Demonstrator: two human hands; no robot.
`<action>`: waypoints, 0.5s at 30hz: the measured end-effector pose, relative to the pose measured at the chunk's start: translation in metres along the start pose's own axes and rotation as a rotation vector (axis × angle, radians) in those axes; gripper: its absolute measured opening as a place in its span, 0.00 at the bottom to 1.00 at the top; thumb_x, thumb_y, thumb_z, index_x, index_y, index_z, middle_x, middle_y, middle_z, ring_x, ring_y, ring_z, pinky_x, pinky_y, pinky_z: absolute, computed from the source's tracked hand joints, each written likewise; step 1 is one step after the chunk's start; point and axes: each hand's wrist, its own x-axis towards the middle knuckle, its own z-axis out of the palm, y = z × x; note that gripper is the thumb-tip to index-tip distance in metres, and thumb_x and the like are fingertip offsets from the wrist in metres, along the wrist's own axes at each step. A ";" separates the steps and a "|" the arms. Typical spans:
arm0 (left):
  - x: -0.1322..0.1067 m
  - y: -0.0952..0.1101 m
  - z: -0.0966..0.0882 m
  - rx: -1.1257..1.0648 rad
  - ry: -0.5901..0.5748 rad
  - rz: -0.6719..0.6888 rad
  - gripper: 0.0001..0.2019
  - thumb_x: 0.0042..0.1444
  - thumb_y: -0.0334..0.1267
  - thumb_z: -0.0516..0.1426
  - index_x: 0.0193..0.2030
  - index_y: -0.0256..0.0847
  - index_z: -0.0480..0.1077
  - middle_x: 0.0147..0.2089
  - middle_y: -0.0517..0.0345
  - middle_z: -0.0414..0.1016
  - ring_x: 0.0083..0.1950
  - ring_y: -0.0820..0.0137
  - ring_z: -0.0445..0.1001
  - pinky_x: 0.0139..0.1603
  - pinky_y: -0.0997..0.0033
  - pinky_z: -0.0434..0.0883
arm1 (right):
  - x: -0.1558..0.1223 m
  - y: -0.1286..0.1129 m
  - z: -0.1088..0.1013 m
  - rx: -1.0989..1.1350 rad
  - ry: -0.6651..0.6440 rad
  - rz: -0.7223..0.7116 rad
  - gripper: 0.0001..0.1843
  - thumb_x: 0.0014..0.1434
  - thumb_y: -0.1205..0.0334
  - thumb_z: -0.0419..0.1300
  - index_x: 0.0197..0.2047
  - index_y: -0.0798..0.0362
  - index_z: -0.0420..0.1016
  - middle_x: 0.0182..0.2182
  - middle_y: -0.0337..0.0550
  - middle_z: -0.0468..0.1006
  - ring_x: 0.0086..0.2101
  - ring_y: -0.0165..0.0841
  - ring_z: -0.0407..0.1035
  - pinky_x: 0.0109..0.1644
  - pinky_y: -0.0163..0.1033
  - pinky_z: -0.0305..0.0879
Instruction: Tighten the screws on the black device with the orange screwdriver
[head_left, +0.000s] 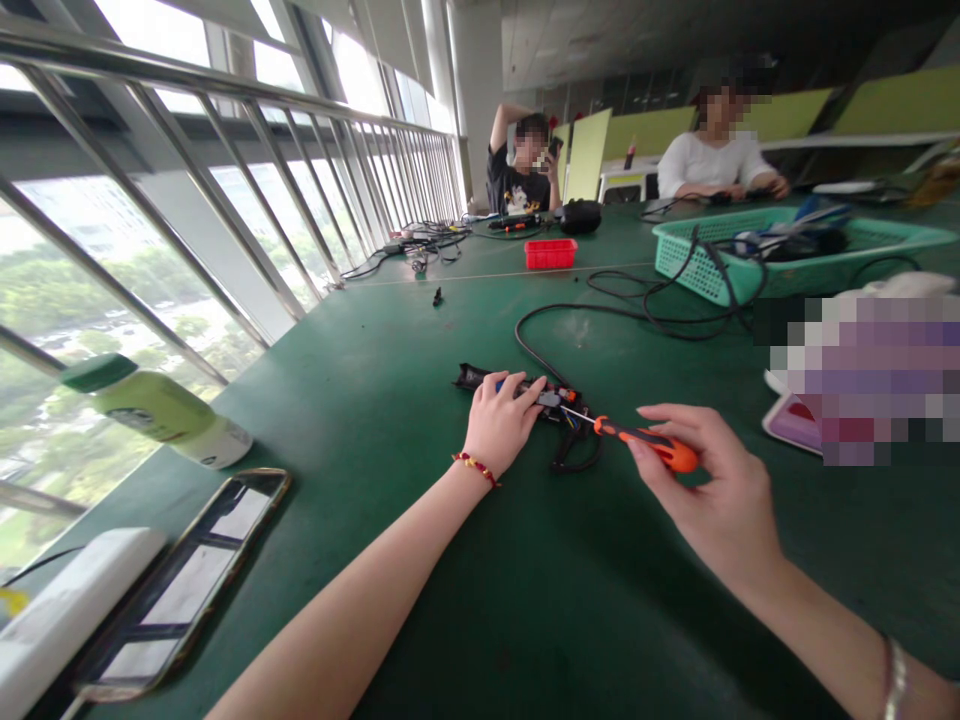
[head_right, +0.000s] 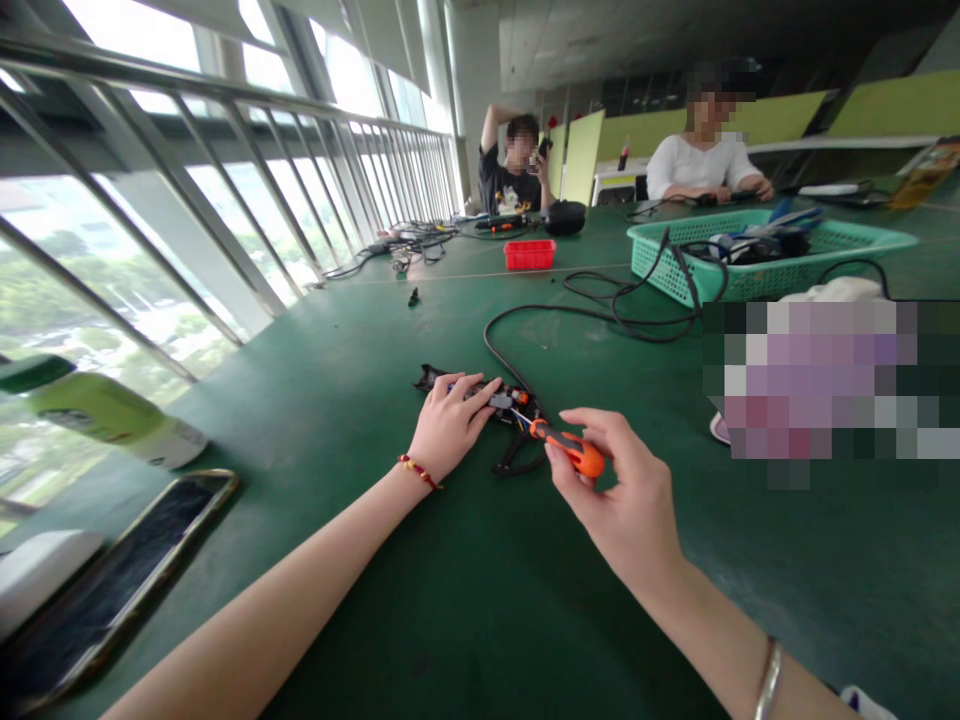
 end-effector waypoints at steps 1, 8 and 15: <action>0.000 0.000 0.000 0.000 -0.001 0.001 0.19 0.63 0.40 0.52 0.61 0.49 0.65 0.58 0.55 0.68 0.58 0.59 0.59 0.58 0.57 0.64 | 0.000 0.001 0.000 -0.002 0.016 -0.005 0.13 0.56 0.61 0.61 0.46 0.52 0.70 0.34 0.42 0.74 0.32 0.32 0.73 0.35 0.37 0.71; 0.000 0.000 0.000 0.009 0.004 0.002 0.19 0.63 0.40 0.51 0.61 0.50 0.65 0.58 0.56 0.68 0.58 0.59 0.59 0.57 0.57 0.65 | -0.001 0.000 0.000 0.004 0.042 -0.029 0.16 0.56 0.62 0.61 0.48 0.52 0.69 0.37 0.43 0.74 0.35 0.33 0.73 0.38 0.38 0.72; 0.001 -0.001 0.001 0.018 0.001 0.003 0.19 0.63 0.40 0.51 0.61 0.50 0.64 0.58 0.56 0.68 0.58 0.59 0.60 0.57 0.58 0.65 | -0.001 0.000 0.000 -0.006 0.066 -0.043 0.17 0.56 0.62 0.61 0.49 0.52 0.68 0.39 0.45 0.75 0.38 0.34 0.73 0.42 0.38 0.71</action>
